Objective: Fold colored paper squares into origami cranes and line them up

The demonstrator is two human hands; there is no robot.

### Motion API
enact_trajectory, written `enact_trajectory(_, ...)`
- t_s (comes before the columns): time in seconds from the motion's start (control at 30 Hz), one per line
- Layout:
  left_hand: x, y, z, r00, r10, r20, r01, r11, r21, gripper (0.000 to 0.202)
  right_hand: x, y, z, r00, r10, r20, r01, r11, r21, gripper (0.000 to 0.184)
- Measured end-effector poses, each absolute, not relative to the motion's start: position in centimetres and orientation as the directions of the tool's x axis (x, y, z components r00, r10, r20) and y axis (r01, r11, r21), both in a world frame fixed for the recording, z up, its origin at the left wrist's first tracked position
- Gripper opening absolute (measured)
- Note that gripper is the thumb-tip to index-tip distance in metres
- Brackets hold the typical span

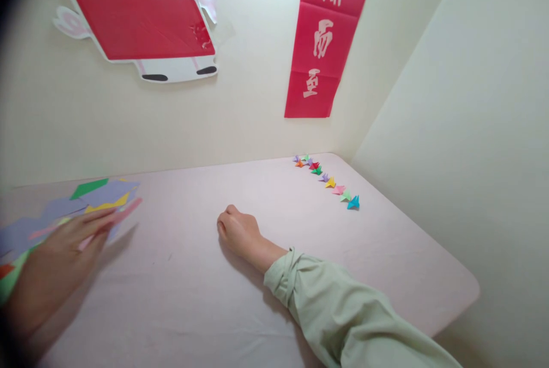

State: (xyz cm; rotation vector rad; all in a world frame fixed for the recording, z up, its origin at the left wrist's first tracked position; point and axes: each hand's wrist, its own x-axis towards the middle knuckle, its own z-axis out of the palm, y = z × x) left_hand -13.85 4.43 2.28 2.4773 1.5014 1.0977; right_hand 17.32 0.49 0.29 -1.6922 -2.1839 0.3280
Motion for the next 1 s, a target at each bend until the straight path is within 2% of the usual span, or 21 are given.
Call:
enact_trajectory(0.07,-9.1,3.6,2.5,0.359,0.777,0.517,0.77,-0.559,0.306,0.036,17.4,0.5,0.2,-0.216,0.965,0.149,0.877,0.259,-0.406,0.025)
enact_trajectory(0.13,-5.2,3.1,1.7,0.426,0.766,0.481,0.742,-0.6,0.298,0.038,17.5,0.6,-0.1,-0.197,0.964,0.179,0.862,0.257,-0.436,0.027)
enact_trajectory(0.23,-2.1,3.0,-0.7,0.515,0.775,0.366,0.683,-0.629,0.372,0.037,17.7,0.6,-0.5,-0.169,0.962,0.213,0.841,0.254,-0.478,0.042)
enact_trajectory(0.33,-1.8,3.3,-2.4,0.513,0.783,0.352,0.633,-0.622,0.461,0.035,17.8,0.6,-0.6,-0.195,0.961,0.199,0.84,0.268,-0.472,0.048)
enact_trajectory(0.47,-2.7,3.5,-2.5,0.483,0.799,0.358,0.604,-0.6,0.524,0.033,17.6,0.5,-0.4,-0.263,0.943,0.202,0.825,0.329,-0.459,0.042)
enact_trajectory(0.67,-2.6,3.3,-2.0,0.481,0.811,0.334,0.556,-0.577,0.599,0.03,17.3,0.7,-0.8,-0.295,0.932,0.209,0.798,0.361,-0.483,0.019)
enact_trajectory(0.87,-2.3,3.0,-1.5,0.479,0.824,0.302,0.497,-0.538,0.681,0.029,17.5,0.7,-0.6,-0.267,0.94,0.213,0.761,0.341,-0.552,0.016)
enact_trajectory(1.0,-2.2,2.8,-1.2,0.438,0.865,0.245,0.477,-0.455,0.752,0.029,17.6,0.9,-0.6,-0.269,0.939,0.214,0.748,0.344,-0.567,0.015)
